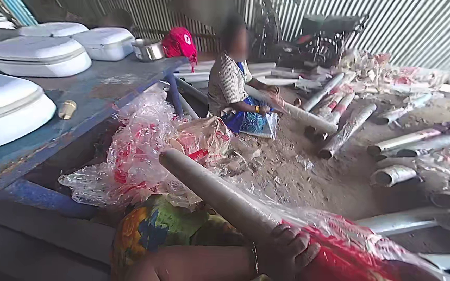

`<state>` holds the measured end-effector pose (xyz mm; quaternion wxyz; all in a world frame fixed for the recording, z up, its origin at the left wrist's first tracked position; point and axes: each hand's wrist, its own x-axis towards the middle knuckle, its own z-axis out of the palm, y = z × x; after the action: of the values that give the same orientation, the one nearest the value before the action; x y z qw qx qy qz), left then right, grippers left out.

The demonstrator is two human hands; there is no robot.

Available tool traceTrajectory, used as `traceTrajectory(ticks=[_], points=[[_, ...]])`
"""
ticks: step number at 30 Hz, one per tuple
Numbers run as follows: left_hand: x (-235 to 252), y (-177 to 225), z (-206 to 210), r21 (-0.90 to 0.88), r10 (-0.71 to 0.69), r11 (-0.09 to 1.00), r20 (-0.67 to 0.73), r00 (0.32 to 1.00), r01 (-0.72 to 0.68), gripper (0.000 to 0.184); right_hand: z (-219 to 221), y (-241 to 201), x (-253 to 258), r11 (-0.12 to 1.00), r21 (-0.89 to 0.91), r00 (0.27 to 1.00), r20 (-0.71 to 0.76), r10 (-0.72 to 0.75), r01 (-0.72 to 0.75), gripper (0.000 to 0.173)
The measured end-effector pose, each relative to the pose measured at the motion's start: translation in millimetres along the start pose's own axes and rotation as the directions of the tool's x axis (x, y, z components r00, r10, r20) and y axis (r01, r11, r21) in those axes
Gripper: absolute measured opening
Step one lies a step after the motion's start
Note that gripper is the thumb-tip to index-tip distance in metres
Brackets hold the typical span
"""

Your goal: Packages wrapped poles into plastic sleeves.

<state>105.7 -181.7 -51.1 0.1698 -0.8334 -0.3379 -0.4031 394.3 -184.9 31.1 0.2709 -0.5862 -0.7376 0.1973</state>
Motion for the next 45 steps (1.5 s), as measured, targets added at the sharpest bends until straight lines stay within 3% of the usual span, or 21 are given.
traceTrajectory(ticks=[6,8,10,12,15,17,19,21,23,24,27,29,32,34,36,39,40,42,45], points=[[2,9,-14,-0.109,-0.037,0.993,0.155,0.987,0.054,0.079,-14,-37,5,0.991,-0.119,0.997,0.050,0.060,-0.053,0.022],[5,4,-18,-0.164,-0.033,0.984,0.196,0.980,0.066,0.080,-18,-40,10,0.992,-0.110,0.981,0.173,0.086,-0.068,0.019],[17,-3,-27,-0.224,-0.028,0.971,0.257,0.966,0.088,0.078,-24,-42,18,0.990,-0.071,0.921,0.364,0.140,-0.122,0.025],[31,-5,-30,-0.264,-0.019,0.960,0.252,0.967,0.088,0.076,-23,-41,18,0.994,-0.017,0.890,0.444,0.102,-0.106,0.032],[50,5,-19,-0.366,0.004,0.926,0.248,0.969,0.090,0.076,-16,-45,14,1.000,0.005,0.900,0.436,0.015,-0.019,0.042],[63,19,-12,-0.426,0.029,0.896,0.341,0.939,0.127,0.086,-13,-52,10,1.000,0.013,0.919,0.395,-0.012,0.007,0.044],[79,35,-13,-0.445,-0.027,0.852,0.489,0.872,0.276,0.098,-13,-52,7,0.991,0.133,0.958,0.287,-0.012,-0.027,0.036],[92,44,-9,-0.431,-0.090,0.829,0.525,0.846,0.356,0.104,-12,-45,4,0.933,0.361,0.996,0.081,-0.031,0.000,0.033],[99,46,-7,-0.400,-0.048,0.844,0.607,0.793,0.357,0.095,-18,-44,-1,0.817,0.577,0.992,-0.106,0.062,0.010,0.034],[98,47,-4,-0.405,0.006,0.859,0.620,0.784,0.313,0.079,-24,-43,-6,0.775,0.627,0.970,-0.230,0.081,0.084,0.032],[83,50,14,-0.442,0.146,0.895,0.416,0.898,0.059,0.045,-45,-44,-29,0.705,0.634,0.831,-0.544,0.115,0.317,0.025],[79,54,17,-0.425,0.150,0.905,0.366,0.919,0.022,0.042,-52,-48,-54,0.717,0.591,0.808,-0.585,0.065,0.370,0.023],[77,52,23,-0.397,0.116,0.918,0.303,0.946,0.015,0.039,-61,-44,-101,0.815,0.358,0.767,-0.622,-0.157,0.456,0.027],[76,45,26,-0.384,0.093,0.923,0.285,0.954,0.025,0.041,-69,-35,-137,0.885,0.186,0.672,-0.720,-0.173,0.428,0.027],[76,38,28,-0.384,0.070,0.922,0.288,0.955,0.048,0.043,-77,-16,-170,0.943,0.086,0.513,-0.853,-0.098,0.322,0.028],[76,32,29,-0.399,0.033,0.912,0.300,0.953,0.093,0.049,-73,22,-205,0.946,0.277,0.341,-0.917,0.208,0.169,0.029],[74,30,30,-0.406,0.026,0.908,0.294,0.955,0.101,0.050,-61,31,-210,0.903,0.413,0.333,-0.873,0.356,0.117,0.033],[71,26,32,-0.430,0.014,0.895,0.288,0.958,0.116,0.055,-30,39,-208,0.748,0.664,0.398,-0.691,0.603,0.020,0.050],[68,25,35,-0.490,0.012,0.860,0.294,0.956,0.141,0.060,0,38,-185,0.595,0.803,0.554,-0.515,0.654,0.045,0.120]])
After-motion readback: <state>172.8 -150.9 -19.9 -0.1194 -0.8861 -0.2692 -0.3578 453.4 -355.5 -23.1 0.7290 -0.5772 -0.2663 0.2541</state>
